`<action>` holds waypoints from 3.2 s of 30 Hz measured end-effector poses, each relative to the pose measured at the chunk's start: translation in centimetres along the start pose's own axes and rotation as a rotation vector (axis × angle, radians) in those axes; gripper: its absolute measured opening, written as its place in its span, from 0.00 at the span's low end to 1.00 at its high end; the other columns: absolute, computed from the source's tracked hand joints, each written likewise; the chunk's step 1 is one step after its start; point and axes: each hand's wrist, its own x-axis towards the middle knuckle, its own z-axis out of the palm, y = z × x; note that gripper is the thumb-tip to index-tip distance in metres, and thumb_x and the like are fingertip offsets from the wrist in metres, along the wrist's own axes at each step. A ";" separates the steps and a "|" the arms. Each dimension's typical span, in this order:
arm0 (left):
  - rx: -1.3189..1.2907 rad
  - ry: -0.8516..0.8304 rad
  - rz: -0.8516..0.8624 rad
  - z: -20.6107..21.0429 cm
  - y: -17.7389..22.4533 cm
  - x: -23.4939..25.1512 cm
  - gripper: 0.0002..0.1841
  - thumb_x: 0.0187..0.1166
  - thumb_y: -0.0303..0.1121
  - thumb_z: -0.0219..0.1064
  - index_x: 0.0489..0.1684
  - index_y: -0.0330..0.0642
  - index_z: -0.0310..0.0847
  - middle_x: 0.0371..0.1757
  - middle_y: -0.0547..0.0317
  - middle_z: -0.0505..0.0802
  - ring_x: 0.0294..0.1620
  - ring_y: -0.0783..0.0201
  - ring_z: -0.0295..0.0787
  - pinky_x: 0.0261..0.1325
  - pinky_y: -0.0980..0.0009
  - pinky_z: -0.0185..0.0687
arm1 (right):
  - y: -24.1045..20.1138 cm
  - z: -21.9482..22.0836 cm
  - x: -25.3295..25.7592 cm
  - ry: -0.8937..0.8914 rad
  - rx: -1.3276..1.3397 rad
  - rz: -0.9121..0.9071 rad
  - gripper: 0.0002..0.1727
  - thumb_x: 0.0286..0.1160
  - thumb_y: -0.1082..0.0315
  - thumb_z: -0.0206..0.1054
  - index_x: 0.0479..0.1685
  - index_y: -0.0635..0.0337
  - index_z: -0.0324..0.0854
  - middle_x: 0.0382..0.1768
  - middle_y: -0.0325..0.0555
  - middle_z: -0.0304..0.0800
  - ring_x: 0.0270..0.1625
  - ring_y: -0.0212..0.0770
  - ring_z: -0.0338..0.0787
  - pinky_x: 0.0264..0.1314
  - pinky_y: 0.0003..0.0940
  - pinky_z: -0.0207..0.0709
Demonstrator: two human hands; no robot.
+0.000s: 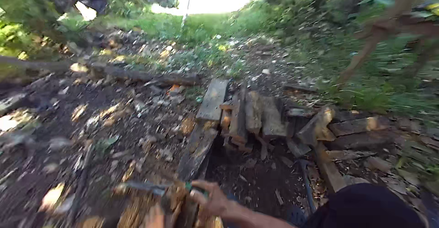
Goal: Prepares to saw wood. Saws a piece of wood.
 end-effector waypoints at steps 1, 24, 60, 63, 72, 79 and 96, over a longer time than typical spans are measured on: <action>0.005 0.005 -0.004 -0.3 0.2 0.0 0.54 0.61 0.83 0.61 0.73 0.40 0.81 0.65 0.38 0.90 0.68 0.35 0.86 0.68 0.31 0.77 | -0.2 -0.4 -0.4 -0.003 0.004 -0.011 0.22 0.82 0.58 0.68 0.68 0.62 0.86 0.66 0.49 0.91 0.69 0.37 0.90 0.77 0.38 0.81; 0.064 -0.217 -0.132 -0.6 1.1 1.7 0.60 0.55 0.92 0.48 0.72 0.47 0.81 0.64 0.46 0.91 0.63 0.41 0.87 0.66 0.39 0.78 | -3.1 -7.1 -7.7 -0.110 -0.159 0.099 0.23 0.84 0.58 0.65 0.72 0.61 0.82 0.48 0.45 0.96 0.29 0.33 0.91 0.30 0.37 0.91; 0.049 -0.201 -0.123 -0.3 1.1 1.8 0.57 0.57 0.88 0.54 0.76 0.49 0.80 0.59 0.45 0.92 0.57 0.41 0.89 0.61 0.39 0.80 | -7.3 -13.5 -15.3 -0.128 -0.217 0.146 0.22 0.86 0.60 0.64 0.74 0.61 0.79 0.40 0.46 0.95 0.26 0.35 0.91 0.28 0.37 0.91; 0.061 -0.195 -0.123 0.2 1.2 1.6 0.57 0.56 0.89 0.55 0.76 0.50 0.80 0.58 0.47 0.92 0.57 0.43 0.89 0.61 0.40 0.80 | -5.0 -9.1 -9.9 -0.108 -0.219 0.095 0.22 0.84 0.61 0.65 0.73 0.60 0.82 0.48 0.44 0.96 0.30 0.33 0.92 0.31 0.36 0.92; 0.054 -0.241 -0.119 -0.6 1.1 2.1 0.58 0.57 0.88 0.54 0.80 0.50 0.77 0.64 0.44 0.91 0.62 0.40 0.88 0.68 0.38 0.77 | -2.7 -5.8 -6.6 -0.095 -0.181 0.067 0.23 0.83 0.60 0.66 0.72 0.63 0.82 0.48 0.46 0.95 0.29 0.33 0.91 0.30 0.36 0.91; 0.035 -0.167 -0.106 0.0 0.8 1.2 0.55 0.58 0.86 0.58 0.77 0.50 0.79 0.58 0.44 0.92 0.57 0.40 0.89 0.61 0.38 0.80 | -5.2 -10.0 -11.6 -0.121 -0.291 0.023 0.22 0.85 0.60 0.65 0.72 0.61 0.82 0.52 0.44 0.96 0.39 0.32 0.95 0.43 0.35 0.94; 0.055 -0.217 -0.121 -0.1 1.0 1.5 0.58 0.57 0.88 0.55 0.80 0.51 0.77 0.62 0.45 0.91 0.60 0.41 0.88 0.65 0.39 0.78 | -4.0 -7.8 -8.8 -0.101 -0.280 -0.038 0.21 0.84 0.62 0.66 0.70 0.63 0.84 0.57 0.45 0.95 0.47 0.31 0.95 0.51 0.33 0.93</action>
